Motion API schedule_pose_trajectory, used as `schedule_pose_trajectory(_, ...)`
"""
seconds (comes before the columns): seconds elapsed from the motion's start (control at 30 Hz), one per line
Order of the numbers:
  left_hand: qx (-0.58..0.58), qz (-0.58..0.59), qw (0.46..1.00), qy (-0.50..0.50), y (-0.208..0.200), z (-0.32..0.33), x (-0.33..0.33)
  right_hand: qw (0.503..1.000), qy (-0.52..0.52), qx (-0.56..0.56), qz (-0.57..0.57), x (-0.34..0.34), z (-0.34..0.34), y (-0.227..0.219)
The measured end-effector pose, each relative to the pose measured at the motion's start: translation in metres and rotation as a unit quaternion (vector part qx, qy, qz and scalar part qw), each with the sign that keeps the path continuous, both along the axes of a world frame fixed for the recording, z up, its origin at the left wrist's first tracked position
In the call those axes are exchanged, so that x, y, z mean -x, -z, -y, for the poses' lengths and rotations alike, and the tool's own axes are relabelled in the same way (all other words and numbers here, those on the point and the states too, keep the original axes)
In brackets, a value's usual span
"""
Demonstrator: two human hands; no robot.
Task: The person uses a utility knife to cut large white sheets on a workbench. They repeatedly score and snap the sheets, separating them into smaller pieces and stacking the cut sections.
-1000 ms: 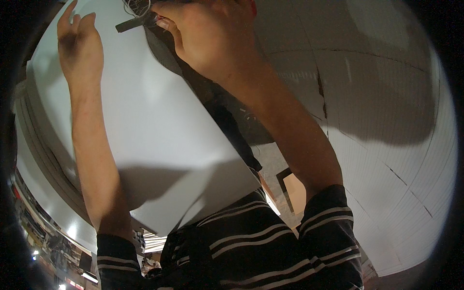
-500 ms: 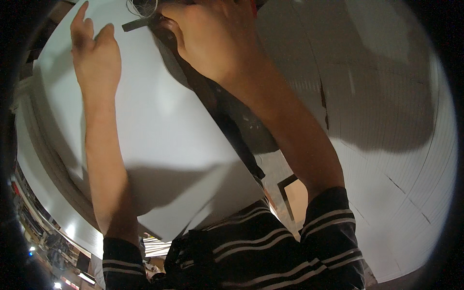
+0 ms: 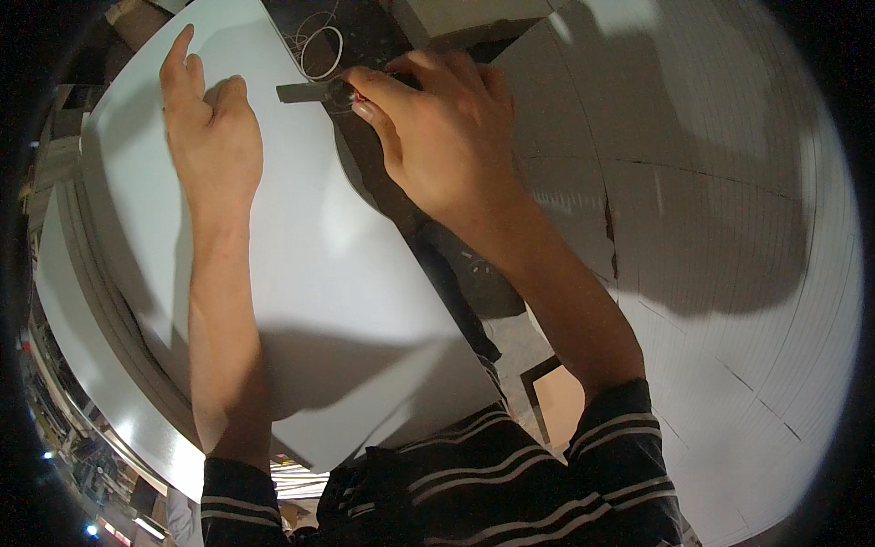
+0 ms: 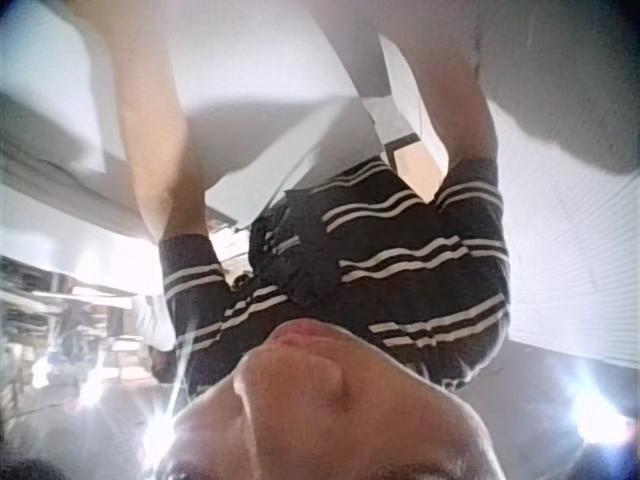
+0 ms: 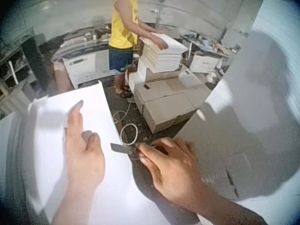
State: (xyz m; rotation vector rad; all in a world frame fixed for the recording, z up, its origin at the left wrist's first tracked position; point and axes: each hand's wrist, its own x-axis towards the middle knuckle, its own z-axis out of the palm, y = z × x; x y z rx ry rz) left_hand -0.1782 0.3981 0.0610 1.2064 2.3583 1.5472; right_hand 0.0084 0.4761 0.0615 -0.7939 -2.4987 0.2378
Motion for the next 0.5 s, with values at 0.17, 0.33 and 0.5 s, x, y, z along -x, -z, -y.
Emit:
schedule_pose_trajectory(0.17, -0.001, -0.004, 1.000, 0.003, 0.000, 0.001, 0.000, 1.000, 0.008, -0.012, 0.009, 0.010, -0.004, -0.003)
schedule_pose_trajectory(0.33, 0.026, -0.053, 0.998, -0.001, 0.003, 0.003, 0.004, 0.999, 0.024, -0.022, 0.019, 0.021, -0.003, -0.005)
schedule_pose_trajectory(0.5, 0.028, -0.046, 0.999, 0.001, 0.004, 0.008, 0.004, 0.999, 0.033, -0.016, 0.019, 0.032, -0.003, 0.000)
